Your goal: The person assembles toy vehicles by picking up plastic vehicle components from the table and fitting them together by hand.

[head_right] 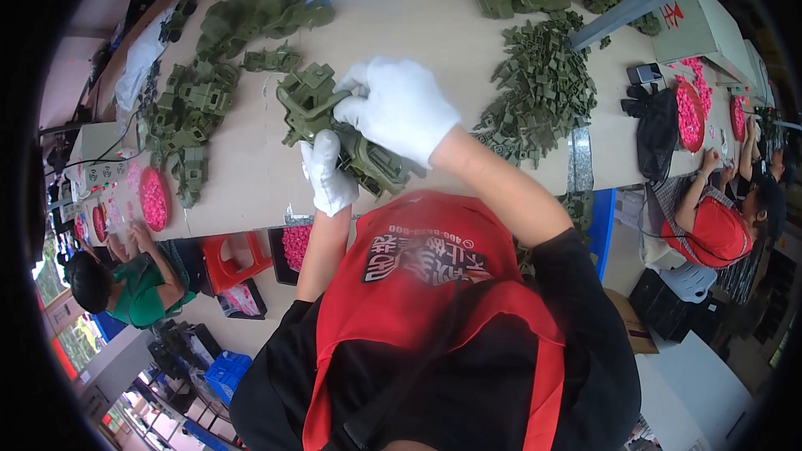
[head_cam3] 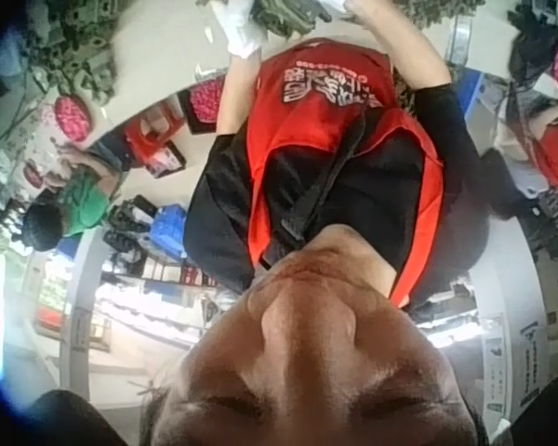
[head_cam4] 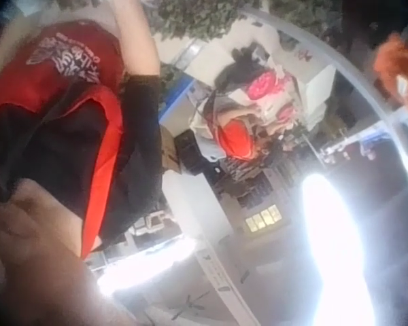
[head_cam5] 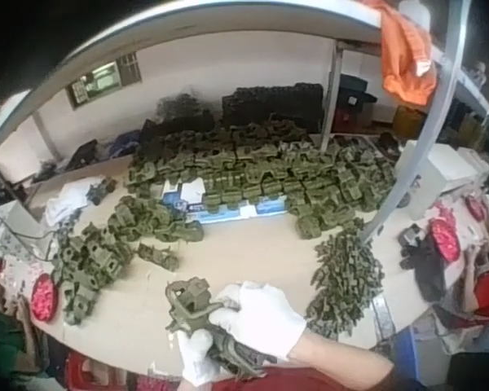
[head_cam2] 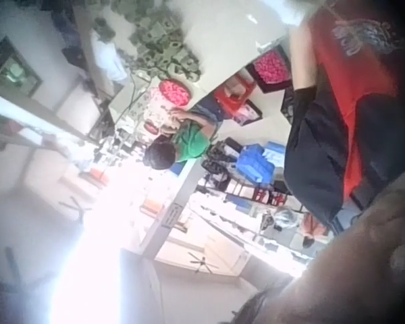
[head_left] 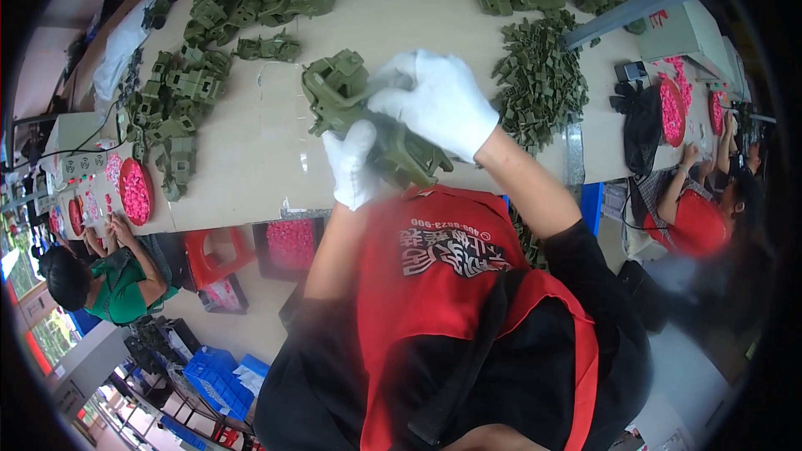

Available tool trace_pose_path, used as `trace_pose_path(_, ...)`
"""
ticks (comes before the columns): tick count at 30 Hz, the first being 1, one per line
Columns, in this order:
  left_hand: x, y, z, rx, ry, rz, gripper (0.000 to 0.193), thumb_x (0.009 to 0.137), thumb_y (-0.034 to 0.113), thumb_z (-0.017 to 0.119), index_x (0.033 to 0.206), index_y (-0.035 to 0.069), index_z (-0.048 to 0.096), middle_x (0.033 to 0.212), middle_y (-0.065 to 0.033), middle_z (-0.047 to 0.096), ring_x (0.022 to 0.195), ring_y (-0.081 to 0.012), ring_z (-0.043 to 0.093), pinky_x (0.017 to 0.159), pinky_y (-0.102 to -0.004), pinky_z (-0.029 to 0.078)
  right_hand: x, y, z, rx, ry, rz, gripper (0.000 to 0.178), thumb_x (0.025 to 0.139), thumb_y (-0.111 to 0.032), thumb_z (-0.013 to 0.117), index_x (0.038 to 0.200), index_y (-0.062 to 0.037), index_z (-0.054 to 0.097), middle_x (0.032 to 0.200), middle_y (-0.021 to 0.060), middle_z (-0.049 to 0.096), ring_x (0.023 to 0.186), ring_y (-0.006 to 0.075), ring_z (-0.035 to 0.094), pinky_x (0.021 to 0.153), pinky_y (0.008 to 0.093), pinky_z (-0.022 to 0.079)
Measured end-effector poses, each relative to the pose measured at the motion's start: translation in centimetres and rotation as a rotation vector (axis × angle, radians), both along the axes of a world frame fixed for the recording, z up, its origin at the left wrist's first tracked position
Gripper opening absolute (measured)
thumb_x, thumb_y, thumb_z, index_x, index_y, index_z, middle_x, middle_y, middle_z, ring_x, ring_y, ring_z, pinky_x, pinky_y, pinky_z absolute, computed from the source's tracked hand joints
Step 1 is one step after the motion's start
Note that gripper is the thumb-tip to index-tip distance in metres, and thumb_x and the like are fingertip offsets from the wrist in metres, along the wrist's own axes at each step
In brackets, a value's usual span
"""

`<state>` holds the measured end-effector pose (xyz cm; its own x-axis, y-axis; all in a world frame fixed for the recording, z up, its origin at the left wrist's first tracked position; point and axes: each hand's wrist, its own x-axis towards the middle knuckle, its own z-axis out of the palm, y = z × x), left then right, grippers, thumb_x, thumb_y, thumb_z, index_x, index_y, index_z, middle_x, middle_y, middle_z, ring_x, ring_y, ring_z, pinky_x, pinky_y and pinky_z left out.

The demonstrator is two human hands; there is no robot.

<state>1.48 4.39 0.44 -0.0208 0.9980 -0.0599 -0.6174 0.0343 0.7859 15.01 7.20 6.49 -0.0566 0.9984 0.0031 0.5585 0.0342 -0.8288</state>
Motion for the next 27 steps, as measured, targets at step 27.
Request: trace_pose_path(27, -4.9, -2.2, 2.9, 0.424, 1.488, -0.659, 0.025, 0.087, 0.024, 0.064, 0.104, 0.006, 0.067, 0.088, -0.0117, 0.068, 0.076, -0.0272, 0.067, 0.073, -0.0378, 0.054, 7.9, -2.9, -2.6, -0.257, -0.062, 0.155, 0.06, 0.066, -0.022, 0.084, 0.12, -0.0075, 0.063, 0.11, 0.0066, 0.068, 0.095, 0.0141, 0.065, 0.085, 0.029, 0.051)
